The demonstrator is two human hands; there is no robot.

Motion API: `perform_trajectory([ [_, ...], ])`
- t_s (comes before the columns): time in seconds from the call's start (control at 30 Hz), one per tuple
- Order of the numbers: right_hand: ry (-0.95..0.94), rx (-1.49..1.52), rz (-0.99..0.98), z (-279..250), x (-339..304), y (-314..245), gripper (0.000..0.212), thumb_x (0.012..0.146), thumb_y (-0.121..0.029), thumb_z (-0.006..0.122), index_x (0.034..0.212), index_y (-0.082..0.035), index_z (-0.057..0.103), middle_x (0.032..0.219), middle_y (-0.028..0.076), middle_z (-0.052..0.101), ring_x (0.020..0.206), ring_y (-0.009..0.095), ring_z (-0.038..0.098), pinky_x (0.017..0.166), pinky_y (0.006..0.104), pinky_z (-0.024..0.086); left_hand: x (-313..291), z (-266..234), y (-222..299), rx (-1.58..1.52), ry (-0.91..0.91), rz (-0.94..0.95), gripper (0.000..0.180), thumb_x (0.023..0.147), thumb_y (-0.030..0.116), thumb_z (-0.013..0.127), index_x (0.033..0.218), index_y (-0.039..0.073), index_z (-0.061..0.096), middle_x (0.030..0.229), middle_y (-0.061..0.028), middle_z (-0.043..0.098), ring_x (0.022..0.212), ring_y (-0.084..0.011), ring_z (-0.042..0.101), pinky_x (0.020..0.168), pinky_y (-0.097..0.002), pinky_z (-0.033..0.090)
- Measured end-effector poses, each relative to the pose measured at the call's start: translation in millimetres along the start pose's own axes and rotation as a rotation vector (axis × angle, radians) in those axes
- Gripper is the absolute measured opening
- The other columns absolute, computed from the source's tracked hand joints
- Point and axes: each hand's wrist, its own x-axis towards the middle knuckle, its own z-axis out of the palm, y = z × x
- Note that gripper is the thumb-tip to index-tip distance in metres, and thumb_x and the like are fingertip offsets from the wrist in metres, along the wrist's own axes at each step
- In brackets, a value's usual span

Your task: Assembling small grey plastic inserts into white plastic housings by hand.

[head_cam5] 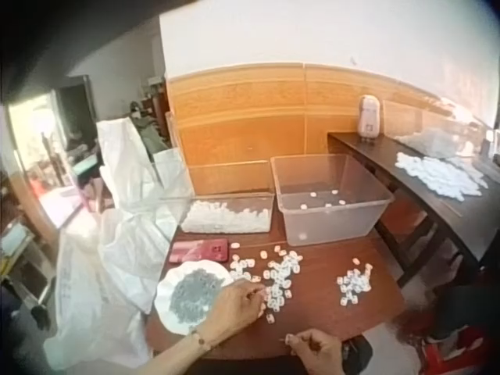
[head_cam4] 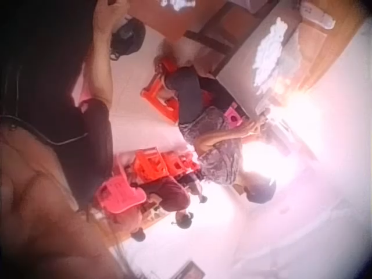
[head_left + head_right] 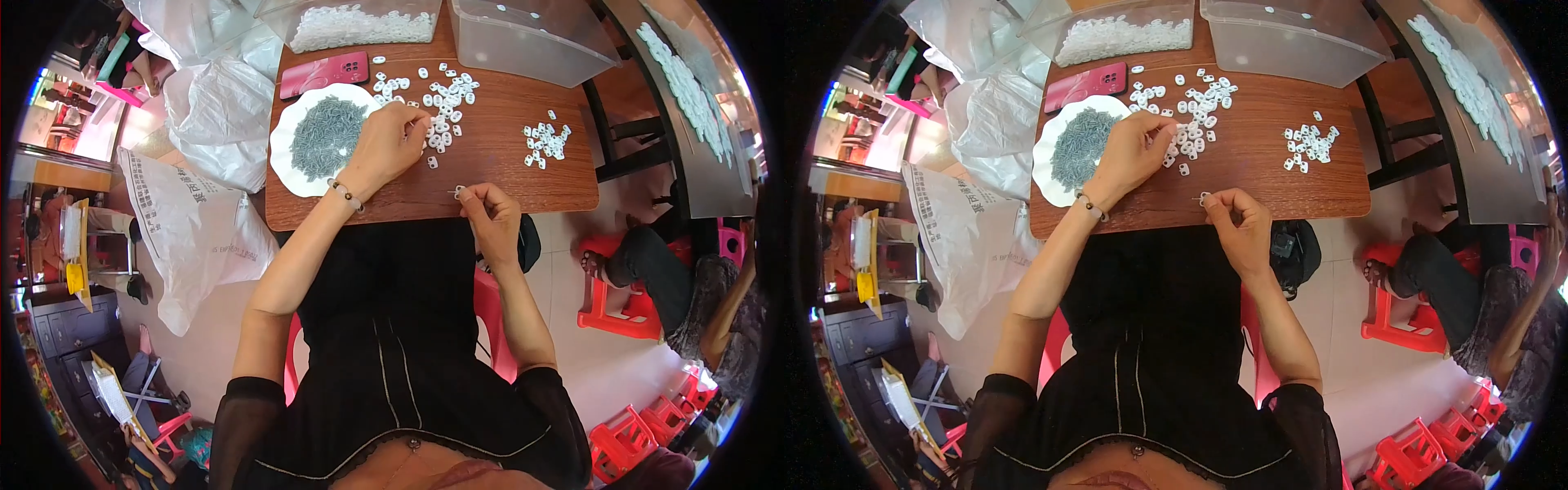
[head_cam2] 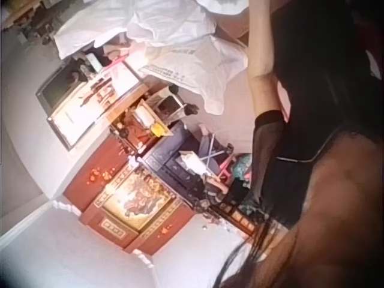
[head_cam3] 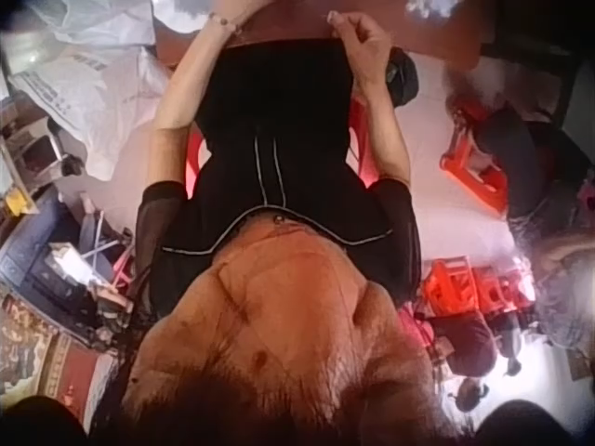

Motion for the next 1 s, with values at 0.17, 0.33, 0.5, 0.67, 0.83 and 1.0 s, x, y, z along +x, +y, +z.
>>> perform_trajectory([
  [0.17,0.014,0.058,0.020,-2,-1,-5,0.014,0.091,-0.013,0.063,0.083,-0.001,0.065,0.067,-0.003,0.059,0.062,0.001,0.050,0.057,0.0167,0.038,-31,3,16,-0.561,-0.037,-0.314,0.023,0.093,0.019,0.058,0.095,-0.003,0.067,0.083,-0.0072,0.069,0.062,-0.0076,0.057,0.055,-0.0239,0.046],
  [0.33,0.006,0.168,0.078,-6,1,-7,0.013,0.091,-0.013,0.060,0.086,-0.002,0.065,0.071,-0.001,0.058,0.065,0.005,0.050,0.062,0.0197,0.038,-63,1,24,-1.080,-0.121,-0.603,0.024,0.094,0.023,0.059,0.101,0.001,0.066,0.079,-0.0046,0.066,0.064,-0.0064,0.059,0.055,-0.0185,0.046],
  [0.5,0.002,0.163,0.065,-3,-1,-8,0.013,0.092,-0.012,0.059,0.086,-0.001,0.064,0.073,0.000,0.058,0.066,0.005,0.050,0.063,0.0201,0.038,-80,2,26,-1.235,-0.119,-0.726,0.025,0.093,0.023,0.062,0.103,0.001,0.066,0.082,-0.0064,0.067,0.067,-0.0090,0.061,0.060,-0.0208,0.050],
  [0.67,-0.036,0.131,0.016,2,-5,-12,0.014,0.092,-0.013,0.059,0.087,-0.001,0.063,0.073,0.000,0.058,0.067,0.006,0.049,0.063,0.0207,0.039,-87,5,24,-1.280,-0.108,-0.737,0.025,0.091,0.020,0.064,0.105,0.000,0.066,0.084,-0.0057,0.067,0.071,-0.0090,0.061,0.065,-0.0214,0.050],
  [0.83,-0.050,0.145,0.009,7,-9,-14,0.014,0.092,-0.013,0.060,0.089,-0.001,0.064,0.077,0.002,0.063,0.071,0.006,0.057,0.064,0.0194,0.042,-93,13,23,-1.296,-0.061,-0.707,0.023,0.087,0.014,0.066,0.104,-0.001,0.066,0.085,-0.0043,0.067,0.074,-0.0076,0.061,0.067,-0.0201,0.048],
  [1.0,-0.075,0.173,0.008,10,-10,-13,0.014,0.093,-0.012,0.058,0.091,0.000,0.063,0.084,0.006,0.067,0.080,0.009,0.062,0.069,0.0218,0.046,-99,15,25,-1.248,-0.003,-0.701,0.023,0.084,0.007,0.067,0.105,-0.002,0.066,0.085,-0.0038,0.067,0.073,-0.0061,0.060,0.066,-0.0187,0.047],
])
